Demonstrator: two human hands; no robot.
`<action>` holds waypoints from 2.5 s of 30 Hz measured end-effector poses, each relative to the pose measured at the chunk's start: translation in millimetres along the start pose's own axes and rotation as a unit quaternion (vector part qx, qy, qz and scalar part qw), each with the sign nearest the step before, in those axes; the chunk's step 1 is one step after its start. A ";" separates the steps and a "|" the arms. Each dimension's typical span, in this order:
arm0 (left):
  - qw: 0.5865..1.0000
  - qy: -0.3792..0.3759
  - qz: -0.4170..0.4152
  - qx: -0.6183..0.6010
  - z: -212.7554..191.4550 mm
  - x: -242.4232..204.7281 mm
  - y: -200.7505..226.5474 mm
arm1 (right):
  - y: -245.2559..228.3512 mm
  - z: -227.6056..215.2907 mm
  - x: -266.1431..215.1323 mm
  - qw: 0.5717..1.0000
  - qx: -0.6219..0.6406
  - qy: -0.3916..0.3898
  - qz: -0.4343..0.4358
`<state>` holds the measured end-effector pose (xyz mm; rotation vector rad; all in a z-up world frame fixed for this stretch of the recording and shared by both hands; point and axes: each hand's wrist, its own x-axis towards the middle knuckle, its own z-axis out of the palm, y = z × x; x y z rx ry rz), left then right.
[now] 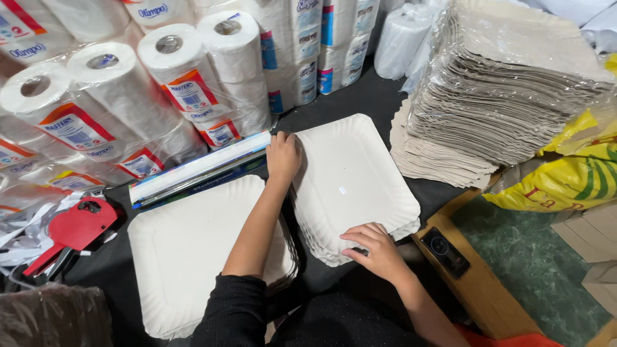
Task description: The person counts paper plates from a stack, moving them one by one into two new stacks on a table.
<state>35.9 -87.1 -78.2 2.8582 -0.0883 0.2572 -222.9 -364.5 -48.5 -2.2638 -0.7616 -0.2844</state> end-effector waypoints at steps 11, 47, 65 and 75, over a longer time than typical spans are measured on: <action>0.975 0.026 -0.052 -0.214 16.8 36.7 -19.3 | 24.0 -18.6 2.1 1.000 0.020 0.005 0.018; 0.802 0.156 -0.341 -0.464 -179.4 -349.0 -163.7 | -63.9 65.0 41.3 0.921 0.254 0.038 0.293; 0.888 0.152 -0.373 -0.221 -178.3 -413.4 -196.4 | -108.5 128.8 55.1 0.983 0.025 -0.060 0.173; 0.907 0.129 -0.344 -0.206 -152.6 -393.1 -228.9 | -96.7 146.1 75.9 0.981 -0.057 -0.081 0.164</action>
